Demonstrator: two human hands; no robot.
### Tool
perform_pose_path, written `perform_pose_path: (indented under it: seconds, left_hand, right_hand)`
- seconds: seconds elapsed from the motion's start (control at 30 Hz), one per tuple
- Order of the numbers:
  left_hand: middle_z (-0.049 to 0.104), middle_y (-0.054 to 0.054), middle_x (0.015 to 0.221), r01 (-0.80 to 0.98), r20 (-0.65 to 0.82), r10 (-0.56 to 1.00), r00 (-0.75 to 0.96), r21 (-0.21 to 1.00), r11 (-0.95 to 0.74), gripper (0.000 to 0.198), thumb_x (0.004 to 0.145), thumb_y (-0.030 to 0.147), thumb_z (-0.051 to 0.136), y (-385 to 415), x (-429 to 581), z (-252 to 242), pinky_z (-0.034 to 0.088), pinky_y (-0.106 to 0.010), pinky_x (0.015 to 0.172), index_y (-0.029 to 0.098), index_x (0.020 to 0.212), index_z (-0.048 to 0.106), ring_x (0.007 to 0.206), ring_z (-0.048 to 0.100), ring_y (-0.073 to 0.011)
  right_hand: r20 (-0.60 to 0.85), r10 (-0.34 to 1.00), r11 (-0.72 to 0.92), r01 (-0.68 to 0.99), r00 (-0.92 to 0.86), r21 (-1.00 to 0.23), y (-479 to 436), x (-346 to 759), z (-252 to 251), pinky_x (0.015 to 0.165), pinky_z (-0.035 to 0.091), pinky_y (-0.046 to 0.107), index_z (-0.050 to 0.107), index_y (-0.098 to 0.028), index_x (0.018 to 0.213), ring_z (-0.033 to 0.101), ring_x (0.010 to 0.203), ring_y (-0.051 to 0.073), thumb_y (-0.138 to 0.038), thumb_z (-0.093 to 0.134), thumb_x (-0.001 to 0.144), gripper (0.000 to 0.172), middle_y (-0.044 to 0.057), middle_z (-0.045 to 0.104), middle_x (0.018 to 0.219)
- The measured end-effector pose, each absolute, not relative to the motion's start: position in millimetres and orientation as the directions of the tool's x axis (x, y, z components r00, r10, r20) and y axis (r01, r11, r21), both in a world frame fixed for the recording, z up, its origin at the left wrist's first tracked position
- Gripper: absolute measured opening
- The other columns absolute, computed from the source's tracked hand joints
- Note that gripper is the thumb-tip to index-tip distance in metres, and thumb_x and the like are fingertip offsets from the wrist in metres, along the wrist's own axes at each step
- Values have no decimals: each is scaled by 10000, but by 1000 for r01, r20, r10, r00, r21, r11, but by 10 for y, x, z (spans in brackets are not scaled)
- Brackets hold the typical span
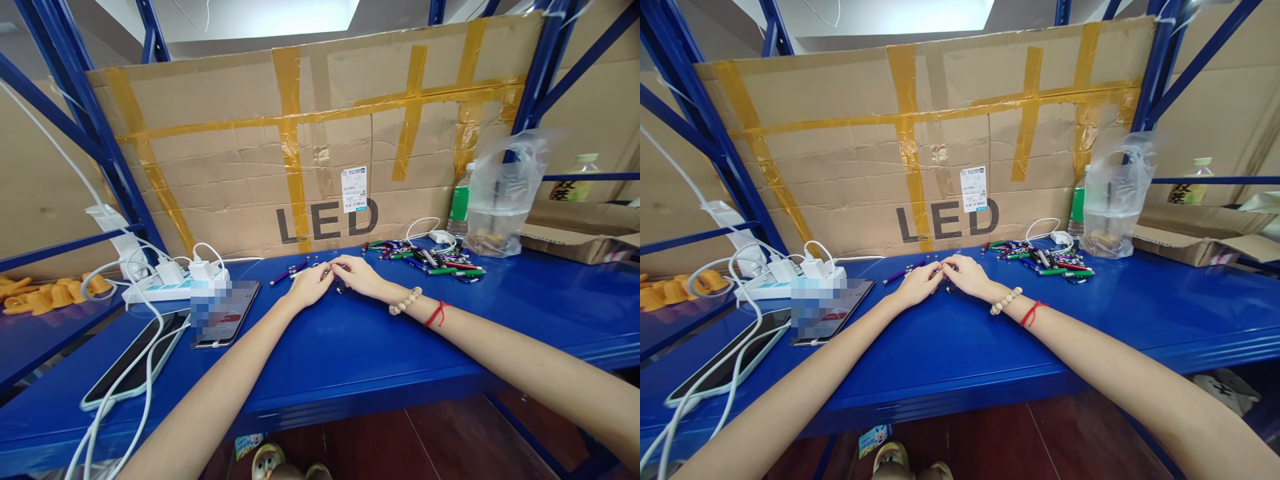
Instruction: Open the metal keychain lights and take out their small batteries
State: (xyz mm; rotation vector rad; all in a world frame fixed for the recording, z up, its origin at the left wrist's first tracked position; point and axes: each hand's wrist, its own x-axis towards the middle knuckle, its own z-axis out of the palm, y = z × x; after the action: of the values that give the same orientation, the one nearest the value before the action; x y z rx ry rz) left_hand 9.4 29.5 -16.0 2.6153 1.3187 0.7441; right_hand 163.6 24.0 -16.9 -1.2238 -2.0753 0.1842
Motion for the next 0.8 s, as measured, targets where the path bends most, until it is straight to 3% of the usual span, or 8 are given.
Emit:
perform_pose_path:
  seconds: [0.4, 0.8]
  left_hand:
    - [615, -15, 703, 746, 355, 760, 545, 209, -632, 247, 795, 306, 369, 304, 112, -147, 364, -229, 562, 191, 721, 575, 649, 548, -153]
    - [607, -15, 660, 751, 334, 753, 567, 168, -639, 226, 760, 313, 402, 299, 124, -134, 320, -228, 523, 187, 692, 576, 604, 528, -148]
  right_hand:
    - [482, 785, 579, 738, -390, -347, 265, 1637, -199, 641, 385, 207, 638, -187, 829, 556, 743, 121, -239, 364, 831, 279, 17, 634, 845]
    - [457, 752, 625, 733, -475, -267, 241, 1659, -185, 599, 346, 209, 626, -195, 827, 546, 732, 131, -257, 352, 835, 282, 19, 637, 844]
